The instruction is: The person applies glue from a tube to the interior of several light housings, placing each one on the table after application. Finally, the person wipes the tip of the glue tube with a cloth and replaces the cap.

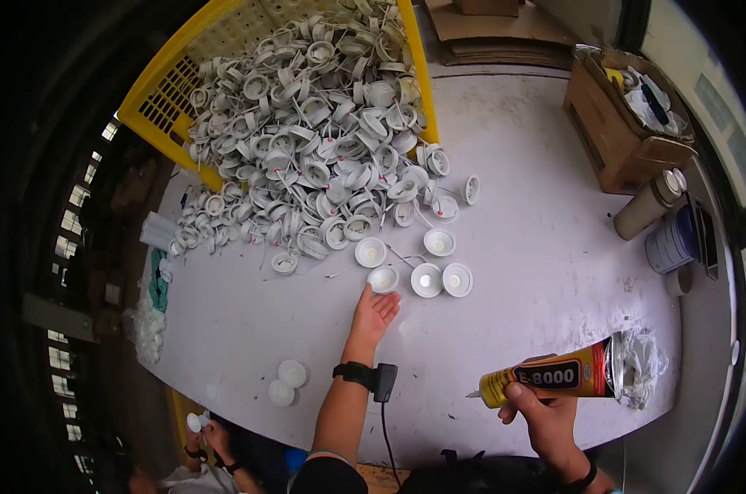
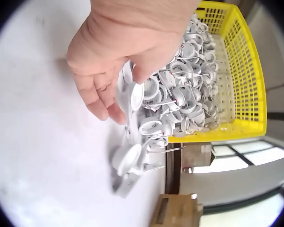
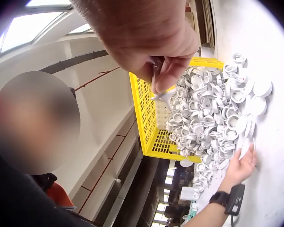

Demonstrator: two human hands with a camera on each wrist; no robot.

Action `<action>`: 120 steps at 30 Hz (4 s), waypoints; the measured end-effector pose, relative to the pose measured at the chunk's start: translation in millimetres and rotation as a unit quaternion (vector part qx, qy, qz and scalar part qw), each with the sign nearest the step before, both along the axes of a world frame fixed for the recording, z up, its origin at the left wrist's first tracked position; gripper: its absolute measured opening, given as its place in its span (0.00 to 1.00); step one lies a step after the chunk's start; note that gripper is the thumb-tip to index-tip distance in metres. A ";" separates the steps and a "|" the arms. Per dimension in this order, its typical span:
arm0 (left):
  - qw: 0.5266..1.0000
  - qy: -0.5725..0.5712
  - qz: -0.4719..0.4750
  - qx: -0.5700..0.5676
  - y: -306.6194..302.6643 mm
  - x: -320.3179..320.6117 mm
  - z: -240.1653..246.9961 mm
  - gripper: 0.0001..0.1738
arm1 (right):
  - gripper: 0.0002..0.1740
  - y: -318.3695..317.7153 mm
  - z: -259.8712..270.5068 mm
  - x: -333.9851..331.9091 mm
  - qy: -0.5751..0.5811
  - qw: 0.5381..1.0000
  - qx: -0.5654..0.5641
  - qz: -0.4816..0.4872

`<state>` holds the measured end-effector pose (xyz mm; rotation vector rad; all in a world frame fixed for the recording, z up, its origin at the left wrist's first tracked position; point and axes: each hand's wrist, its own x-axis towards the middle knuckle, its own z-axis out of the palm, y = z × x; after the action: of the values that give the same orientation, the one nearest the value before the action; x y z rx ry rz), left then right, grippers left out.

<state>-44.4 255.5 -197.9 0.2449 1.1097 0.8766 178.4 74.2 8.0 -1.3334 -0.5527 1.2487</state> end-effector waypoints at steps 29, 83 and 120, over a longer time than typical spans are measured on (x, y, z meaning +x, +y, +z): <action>0.934 -0.317 -0.110 0.125 -222.6 37.4 187.7 0.31 | 0.14 -73.4 41.8 -4.7 0.000 0.981 0.183 0.062; 0.946 -0.278 -0.084 0.144 -249.8 42.4 195.8 0.33 | 0.17 -84.1 83.6 -2.7 -0.425 0.826 0.186 0.321; 0.884 0.280 0.362 -0.097 -181.0 -205.9 -11.0 0.27 | 0.16 -64.0 13.6 -22.3 -0.074 0.993 0.092 -0.006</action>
<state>-250.3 74.6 -209.0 -0.1170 1.8813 1.3908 156.1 10.2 21.6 -1.2775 -0.7455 1.0680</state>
